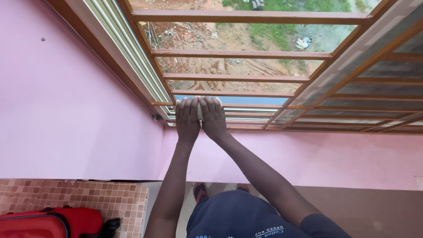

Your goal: The person cleans the window grill by wiping its bars with a cloth.

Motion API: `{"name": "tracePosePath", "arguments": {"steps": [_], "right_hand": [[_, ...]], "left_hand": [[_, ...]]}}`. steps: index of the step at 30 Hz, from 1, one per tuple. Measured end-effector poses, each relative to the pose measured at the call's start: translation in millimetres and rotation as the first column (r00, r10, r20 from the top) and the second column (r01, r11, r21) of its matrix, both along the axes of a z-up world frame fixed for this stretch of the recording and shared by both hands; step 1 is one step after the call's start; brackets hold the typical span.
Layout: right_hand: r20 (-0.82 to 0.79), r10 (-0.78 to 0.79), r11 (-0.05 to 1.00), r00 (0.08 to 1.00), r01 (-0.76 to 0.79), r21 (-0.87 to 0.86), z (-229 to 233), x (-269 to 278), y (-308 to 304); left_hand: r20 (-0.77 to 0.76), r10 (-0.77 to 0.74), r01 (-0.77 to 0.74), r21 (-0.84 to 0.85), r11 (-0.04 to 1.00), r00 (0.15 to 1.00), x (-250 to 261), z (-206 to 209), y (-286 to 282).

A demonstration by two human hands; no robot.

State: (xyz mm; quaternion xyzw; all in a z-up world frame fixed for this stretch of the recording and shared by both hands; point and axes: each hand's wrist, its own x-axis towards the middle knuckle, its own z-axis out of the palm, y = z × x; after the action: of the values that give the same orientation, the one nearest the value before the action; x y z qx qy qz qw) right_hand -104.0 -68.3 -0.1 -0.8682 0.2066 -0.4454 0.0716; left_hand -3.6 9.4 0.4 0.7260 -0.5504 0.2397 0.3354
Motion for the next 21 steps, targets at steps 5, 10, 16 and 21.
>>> {"name": "tracePosePath", "arguments": {"steps": [5,10,16,21], "right_hand": [[-0.187,0.023,1.0,0.982,-0.026,-0.015,-9.3,-47.0,-21.5],[-0.136,-0.163,0.986,0.977,0.164,-0.002,-17.5,-110.8,-59.0],[-0.113,-0.26,0.964,0.959,0.265,0.031,-22.6,-172.1,-82.6],[-0.016,-0.299,0.95,0.954,0.296,-0.1,-84.8,-162.8,-62.2]], "left_hand": [[0.022,0.083,-0.081,-0.085,0.993,0.996,-41.6,-15.7,-19.1],[-0.097,-0.131,0.132,0.004,0.991,0.987,-95.1,-14.8,-73.8],[-0.082,-0.289,0.297,0.113,0.948,0.954,-146.1,-13.1,-106.4],[0.075,-0.489,0.477,0.134,0.869,0.869,-115.4,-65.1,-85.1]]}}
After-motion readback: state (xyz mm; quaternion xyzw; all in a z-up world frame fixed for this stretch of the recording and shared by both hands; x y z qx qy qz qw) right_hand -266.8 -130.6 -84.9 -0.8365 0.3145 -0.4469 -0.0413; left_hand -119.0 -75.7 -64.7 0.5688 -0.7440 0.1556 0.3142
